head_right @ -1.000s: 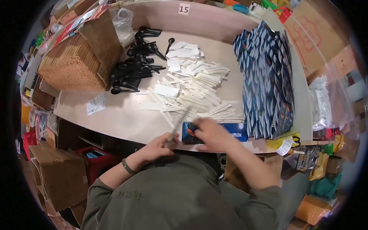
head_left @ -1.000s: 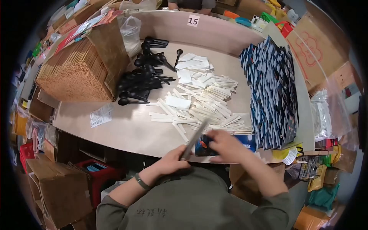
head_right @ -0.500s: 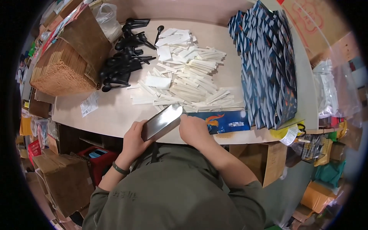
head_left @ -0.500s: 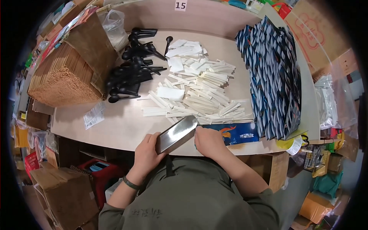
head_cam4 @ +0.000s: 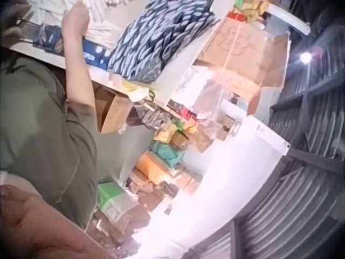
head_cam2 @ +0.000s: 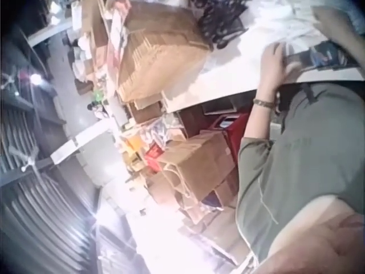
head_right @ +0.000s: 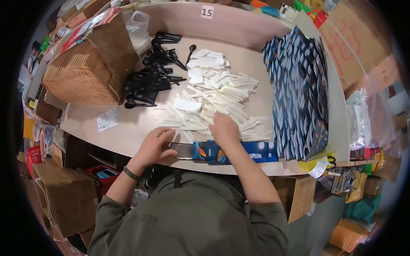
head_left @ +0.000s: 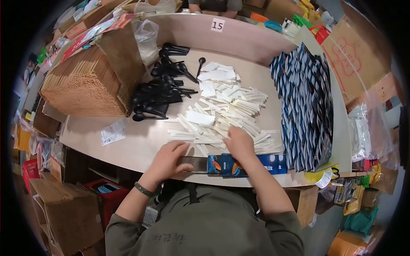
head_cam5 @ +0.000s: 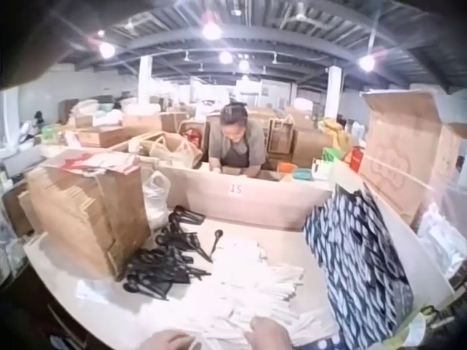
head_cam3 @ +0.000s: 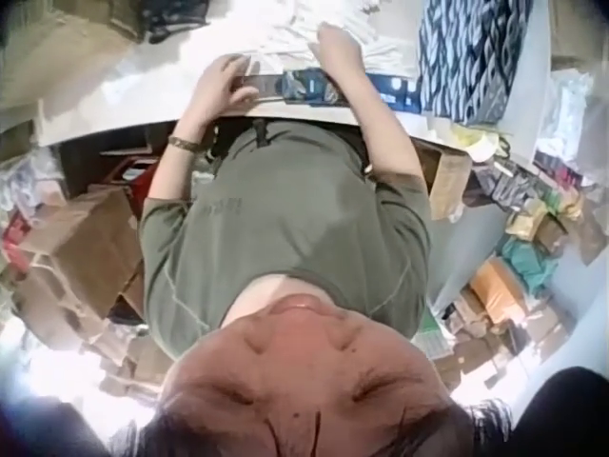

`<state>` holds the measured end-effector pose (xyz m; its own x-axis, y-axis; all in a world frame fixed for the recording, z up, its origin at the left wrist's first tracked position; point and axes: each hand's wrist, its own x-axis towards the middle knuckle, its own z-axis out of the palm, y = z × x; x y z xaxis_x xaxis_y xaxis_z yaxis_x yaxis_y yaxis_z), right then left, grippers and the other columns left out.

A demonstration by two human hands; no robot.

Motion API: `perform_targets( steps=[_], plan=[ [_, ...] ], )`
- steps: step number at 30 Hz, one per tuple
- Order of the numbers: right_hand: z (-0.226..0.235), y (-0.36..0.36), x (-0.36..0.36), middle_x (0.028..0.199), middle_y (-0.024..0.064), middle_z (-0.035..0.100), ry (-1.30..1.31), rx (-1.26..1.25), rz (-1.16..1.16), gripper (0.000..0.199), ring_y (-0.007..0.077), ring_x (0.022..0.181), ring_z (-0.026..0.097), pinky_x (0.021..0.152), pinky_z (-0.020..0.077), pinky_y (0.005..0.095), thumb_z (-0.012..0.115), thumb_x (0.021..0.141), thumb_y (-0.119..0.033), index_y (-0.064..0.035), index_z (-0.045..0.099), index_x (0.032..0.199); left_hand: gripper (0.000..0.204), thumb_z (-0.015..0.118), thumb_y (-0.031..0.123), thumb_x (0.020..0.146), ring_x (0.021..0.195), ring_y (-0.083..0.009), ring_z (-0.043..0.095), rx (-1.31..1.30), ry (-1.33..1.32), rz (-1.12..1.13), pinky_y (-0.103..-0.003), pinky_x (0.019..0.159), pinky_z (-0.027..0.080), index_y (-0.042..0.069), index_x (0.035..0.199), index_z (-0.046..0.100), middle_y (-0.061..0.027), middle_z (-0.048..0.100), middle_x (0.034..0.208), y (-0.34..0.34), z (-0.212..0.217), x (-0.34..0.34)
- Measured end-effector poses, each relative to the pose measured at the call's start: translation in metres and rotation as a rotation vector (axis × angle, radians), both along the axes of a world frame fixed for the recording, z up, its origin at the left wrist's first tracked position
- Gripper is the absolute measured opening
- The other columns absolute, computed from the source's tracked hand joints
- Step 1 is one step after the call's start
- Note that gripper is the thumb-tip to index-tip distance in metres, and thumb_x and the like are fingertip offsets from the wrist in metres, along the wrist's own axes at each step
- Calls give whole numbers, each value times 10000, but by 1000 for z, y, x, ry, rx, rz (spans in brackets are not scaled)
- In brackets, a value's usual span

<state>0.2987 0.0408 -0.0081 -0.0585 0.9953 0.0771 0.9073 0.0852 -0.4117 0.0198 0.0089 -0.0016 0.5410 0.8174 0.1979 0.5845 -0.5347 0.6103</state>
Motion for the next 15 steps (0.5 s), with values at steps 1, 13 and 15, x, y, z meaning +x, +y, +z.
perform_targets(
  steps=[1,13,15],
  plan=[
    [0,4,6,856,163,664,0,11,13,193,369,843,647,721,514,455,712,834,-223,-54,628,794,569,825,263,751,1104,-385,584,-31,32,109,-423,944,495,31,1227,616,-176,610,1217,3,-1,-6],
    [-8,89,-25,846,158,667,-76,99,413,141,358,827,650,721,518,465,640,858,-182,-50,670,820,199,620,91,808,998,-328,608,379,120,535,-427,887,481,85,1004,654,-119,645,1008,83,-29,-66],
    [-13,96,-31,818,163,667,-167,53,473,152,363,815,662,717,529,486,627,839,-176,-36,657,790,154,615,97,821,989,-340,604,279,185,552,-429,897,477,85,973,636,-118,637,987,85,-33,-66]
  ],
)
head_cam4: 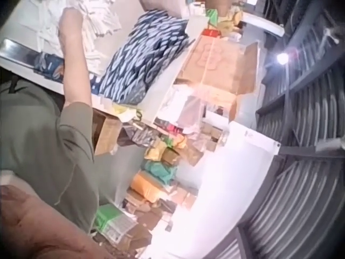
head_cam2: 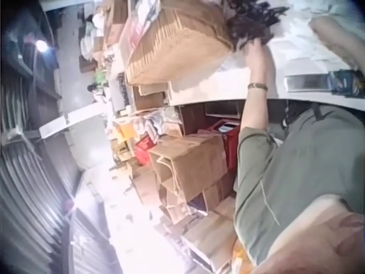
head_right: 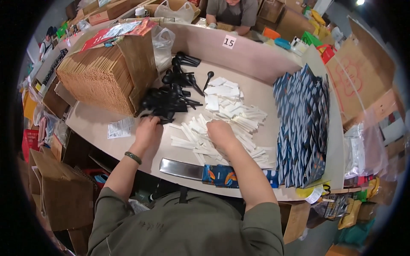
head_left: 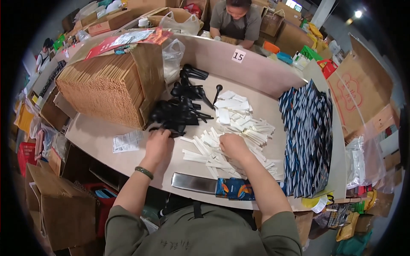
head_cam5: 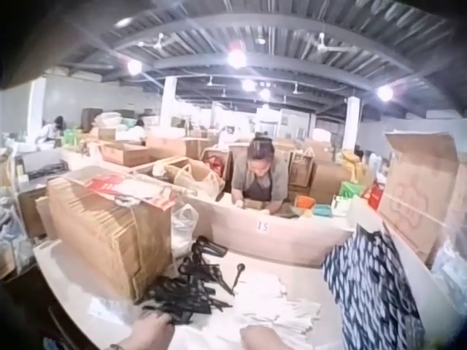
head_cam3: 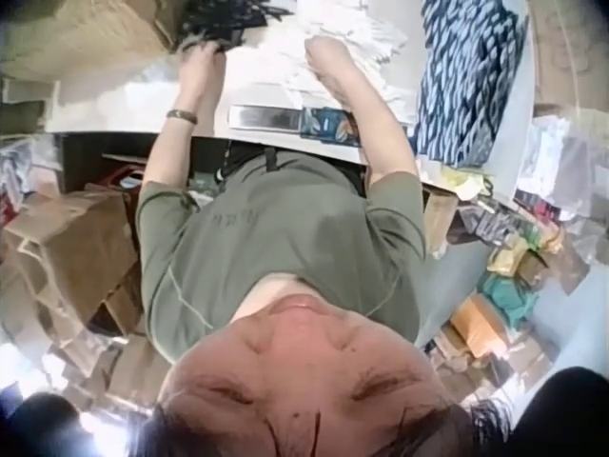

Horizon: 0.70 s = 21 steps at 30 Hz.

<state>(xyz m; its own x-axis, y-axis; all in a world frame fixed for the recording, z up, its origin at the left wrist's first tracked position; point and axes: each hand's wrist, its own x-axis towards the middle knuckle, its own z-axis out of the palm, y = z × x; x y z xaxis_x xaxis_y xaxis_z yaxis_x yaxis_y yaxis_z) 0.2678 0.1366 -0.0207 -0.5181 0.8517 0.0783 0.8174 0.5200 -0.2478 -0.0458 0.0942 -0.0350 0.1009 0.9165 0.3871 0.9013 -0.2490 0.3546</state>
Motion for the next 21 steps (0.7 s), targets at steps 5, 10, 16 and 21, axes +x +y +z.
perform_targets(
  steps=[5,10,16,21],
  plan=[
    [8,5,0,814,161,689,28,-94,-92,148,359,773,668,692,534,446,606,825,-162,-34,678,843,167,652,80,803,935,-337,618,-54,-13,-53,-429,825,510,86,970,641,-113,627,946,-11,8,1],
    [41,-1,7,809,156,698,448,-320,-352,143,336,726,666,670,532,401,585,811,-126,-46,685,875,124,679,50,847,822,-359,638,-101,-287,3,-399,697,523,44,958,626,-143,612,919,-36,26,4],
    [30,-116,-44,800,129,613,94,-158,205,86,338,796,627,680,518,439,648,759,-102,-66,570,757,127,691,48,858,822,-340,649,-54,-408,28,-390,726,519,35,970,633,-146,657,922,-81,10,10],
    [1,-144,-44,781,93,560,336,-44,165,123,312,761,605,640,508,427,682,788,-119,-64,579,826,95,690,47,856,846,-332,628,-18,-465,-8,-391,768,491,52,944,653,-116,669,915,-117,20,34]
  ],
)
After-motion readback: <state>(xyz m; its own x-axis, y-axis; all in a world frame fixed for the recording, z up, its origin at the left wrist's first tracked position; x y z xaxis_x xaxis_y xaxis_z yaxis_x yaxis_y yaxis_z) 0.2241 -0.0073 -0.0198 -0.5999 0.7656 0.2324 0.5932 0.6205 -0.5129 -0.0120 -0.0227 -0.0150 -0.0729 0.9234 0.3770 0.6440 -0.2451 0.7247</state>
